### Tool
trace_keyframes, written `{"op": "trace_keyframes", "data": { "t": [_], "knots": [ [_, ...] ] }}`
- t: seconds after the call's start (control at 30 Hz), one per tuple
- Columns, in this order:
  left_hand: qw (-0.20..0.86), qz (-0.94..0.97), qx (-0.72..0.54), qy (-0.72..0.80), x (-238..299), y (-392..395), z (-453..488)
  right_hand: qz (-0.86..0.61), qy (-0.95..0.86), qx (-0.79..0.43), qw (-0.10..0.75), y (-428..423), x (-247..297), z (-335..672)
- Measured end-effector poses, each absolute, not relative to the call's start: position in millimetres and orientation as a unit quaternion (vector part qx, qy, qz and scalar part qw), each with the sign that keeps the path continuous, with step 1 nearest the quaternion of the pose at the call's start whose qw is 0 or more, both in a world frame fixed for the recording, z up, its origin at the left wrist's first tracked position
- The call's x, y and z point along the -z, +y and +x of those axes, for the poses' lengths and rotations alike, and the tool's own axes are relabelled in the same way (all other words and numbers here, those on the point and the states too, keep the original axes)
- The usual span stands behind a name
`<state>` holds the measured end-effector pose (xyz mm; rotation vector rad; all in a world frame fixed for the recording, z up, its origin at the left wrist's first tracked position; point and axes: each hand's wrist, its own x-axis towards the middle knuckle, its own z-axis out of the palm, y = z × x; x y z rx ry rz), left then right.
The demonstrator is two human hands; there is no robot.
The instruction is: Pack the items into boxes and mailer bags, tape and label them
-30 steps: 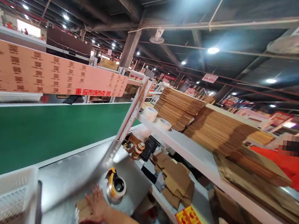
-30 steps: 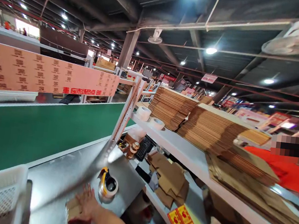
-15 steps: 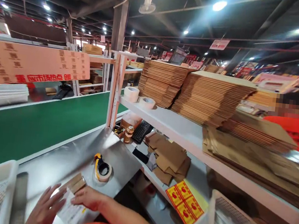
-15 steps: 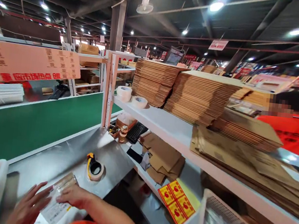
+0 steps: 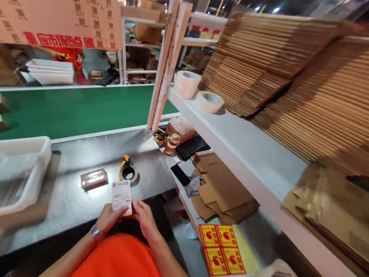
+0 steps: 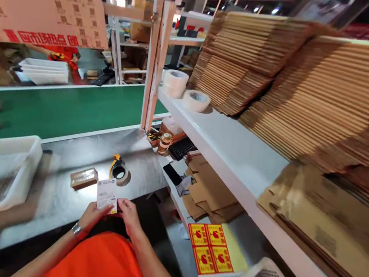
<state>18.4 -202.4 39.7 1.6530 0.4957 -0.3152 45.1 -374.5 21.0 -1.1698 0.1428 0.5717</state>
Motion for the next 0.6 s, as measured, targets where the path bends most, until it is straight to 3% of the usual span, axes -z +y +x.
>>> {"op": "trace_keyframes", "data": {
  "t": [0.23, 0.6],
  "knots": [
    [0.677, 0.659, 0.094, 0.315, -28, -234, -11, -0.507, 0.104, -0.316, 0.795, -413, -12, 11],
    [0.687, 0.643, 0.065, 0.331, -26, -234, -33, -0.542, 0.071, -0.347, 0.762, -413, -10, 2]
  ]
}}
